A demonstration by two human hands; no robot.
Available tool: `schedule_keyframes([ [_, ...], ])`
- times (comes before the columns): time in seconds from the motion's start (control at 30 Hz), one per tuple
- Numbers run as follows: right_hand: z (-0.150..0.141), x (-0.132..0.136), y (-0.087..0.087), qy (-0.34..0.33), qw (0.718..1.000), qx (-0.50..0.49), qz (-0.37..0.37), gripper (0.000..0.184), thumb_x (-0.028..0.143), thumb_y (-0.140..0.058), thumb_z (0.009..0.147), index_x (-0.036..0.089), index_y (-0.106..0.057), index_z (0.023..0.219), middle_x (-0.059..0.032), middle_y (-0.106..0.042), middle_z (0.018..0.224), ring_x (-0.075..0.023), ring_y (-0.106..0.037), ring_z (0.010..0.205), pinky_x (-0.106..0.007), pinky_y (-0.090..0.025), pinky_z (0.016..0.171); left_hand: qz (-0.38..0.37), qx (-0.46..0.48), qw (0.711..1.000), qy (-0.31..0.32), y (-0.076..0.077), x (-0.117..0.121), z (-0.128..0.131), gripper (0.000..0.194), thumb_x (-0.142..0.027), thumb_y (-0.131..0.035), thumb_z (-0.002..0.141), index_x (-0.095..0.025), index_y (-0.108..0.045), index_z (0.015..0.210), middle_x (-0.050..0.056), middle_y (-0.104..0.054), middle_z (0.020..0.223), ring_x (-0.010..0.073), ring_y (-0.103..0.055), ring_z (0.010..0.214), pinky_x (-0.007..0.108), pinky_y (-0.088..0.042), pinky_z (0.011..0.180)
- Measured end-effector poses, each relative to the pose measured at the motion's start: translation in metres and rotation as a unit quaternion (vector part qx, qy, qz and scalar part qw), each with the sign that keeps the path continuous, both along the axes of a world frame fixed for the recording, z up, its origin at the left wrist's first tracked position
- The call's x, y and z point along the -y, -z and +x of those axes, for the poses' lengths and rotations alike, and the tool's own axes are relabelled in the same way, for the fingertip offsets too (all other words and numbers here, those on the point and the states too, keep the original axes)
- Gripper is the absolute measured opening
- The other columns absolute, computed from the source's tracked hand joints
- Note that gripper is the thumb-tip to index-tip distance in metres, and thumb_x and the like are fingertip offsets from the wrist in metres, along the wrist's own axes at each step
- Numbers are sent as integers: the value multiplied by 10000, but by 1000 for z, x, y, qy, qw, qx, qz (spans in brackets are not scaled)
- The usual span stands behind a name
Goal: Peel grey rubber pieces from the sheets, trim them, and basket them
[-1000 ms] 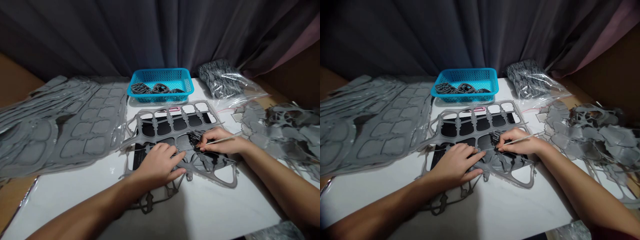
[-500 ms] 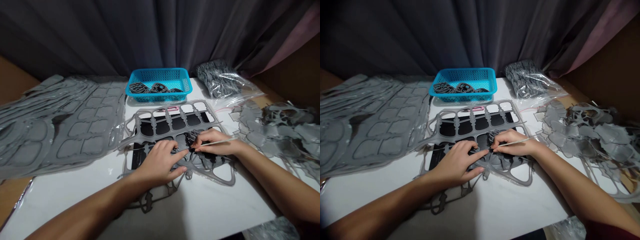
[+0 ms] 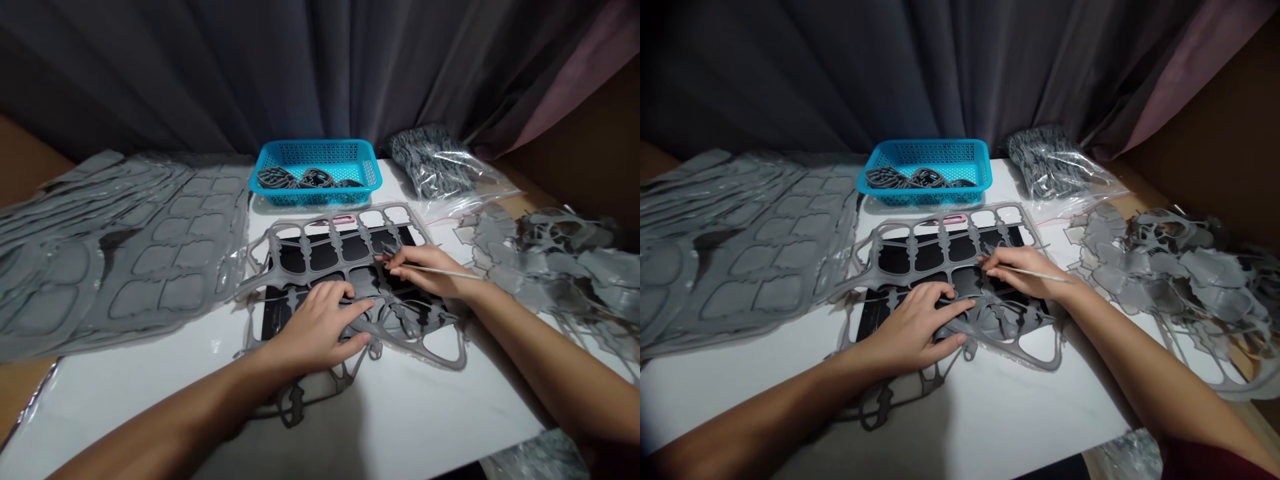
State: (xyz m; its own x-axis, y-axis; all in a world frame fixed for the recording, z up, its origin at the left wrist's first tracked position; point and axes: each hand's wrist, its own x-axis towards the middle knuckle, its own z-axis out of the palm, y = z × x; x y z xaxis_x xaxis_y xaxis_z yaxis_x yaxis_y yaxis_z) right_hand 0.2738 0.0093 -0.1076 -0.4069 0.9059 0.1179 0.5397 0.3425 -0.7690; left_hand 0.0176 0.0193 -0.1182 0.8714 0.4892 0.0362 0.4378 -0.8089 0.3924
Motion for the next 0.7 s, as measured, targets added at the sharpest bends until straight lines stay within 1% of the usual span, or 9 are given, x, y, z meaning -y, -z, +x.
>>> schedule_keyframes([
  [0.1, 1, 3, -3, -37, 995, -36, -83, 185, 355, -580, 839, 176, -620, 868, -70, -715, 994, -192, -666, 969, -281, -515, 796, 14, 4, 1000, 4, 0, 0, -1, 458, -442, -522, 844, -249, -541, 1259, 120, -448, 1134, 290, -430, 1063, 459, -393, 904],
  [0.17, 0, 4, -2, -59, 990, -48, -123, 211, 373, -613, 812, 170, -640, 864, -72, -716, 990, -189, -674, 938, -289, -519, 804, 21, 1, 1000, 7, 0, 1, -1, 459, -436, -522, 845, -245, -540, 1262, 125, -449, 1131, 295, -429, 1065, 464, -398, 899],
  [0.33, 0, 5, 4, -63, 988, -49, -131, 236, 383, -626, 801, 159, -656, 868, -66, -719, 956, -180, -677, 899, -278, -521, 792, 31, -7, 999, 17, -2, 0, -1, 455, -426, -524, 849, -243, -532, 1266, 121, -479, 1125, 288, -438, 1063, 456, -418, 888],
  [0.4, -1, 6, 5, -58, 989, -46, -130, 234, 375, -631, 799, 153, -658, 868, -72, -720, 944, -182, -678, 881, -280, -521, 783, 39, -9, 999, 26, -2, 0, -2, 451, -402, -525, 853, -205, -535, 1258, 119, -518, 1100, 277, -460, 1046, 459, -415, 912],
  [0.47, -2, 8, 5, -51, 991, -41, -120, 226, 366, -639, 795, 153, -660, 869, -72, -721, 938, -178, -679, 867, -272, -519, 771, 52, -3, 998, 34, -1, 0, -4, 439, -379, -523, 856, -148, -551, 1228, 121, -556, 1080, 266, -486, 1035, 474, -384, 969],
  [0.53, -5, 9, 5, -52, 992, -40, -105, 213, 360, -639, 797, 160, -662, 868, -65, -723, 935, -169, -681, 859, -254, -517, 756, 67, 10, 997, 40, 1, 0, -6, 416, -363, -521, 858, -115, -571, 1188, 124, -581, 1080, 259, -508, 1037, 484, -346, 1017],
  [0.7, -14, 7, 5, -77, 992, -43, -92, 173, 338, -618, 819, 176, -674, 841, -48, -734, 910, -155, -687, 861, -230, -508, 760, 75, 25, 996, 47, 2, -3, -7, 394, -359, -533, 845, -124, -588, 1157, 121, -605, 1076, 256, -538, 1017, 485, -375, 997],
])
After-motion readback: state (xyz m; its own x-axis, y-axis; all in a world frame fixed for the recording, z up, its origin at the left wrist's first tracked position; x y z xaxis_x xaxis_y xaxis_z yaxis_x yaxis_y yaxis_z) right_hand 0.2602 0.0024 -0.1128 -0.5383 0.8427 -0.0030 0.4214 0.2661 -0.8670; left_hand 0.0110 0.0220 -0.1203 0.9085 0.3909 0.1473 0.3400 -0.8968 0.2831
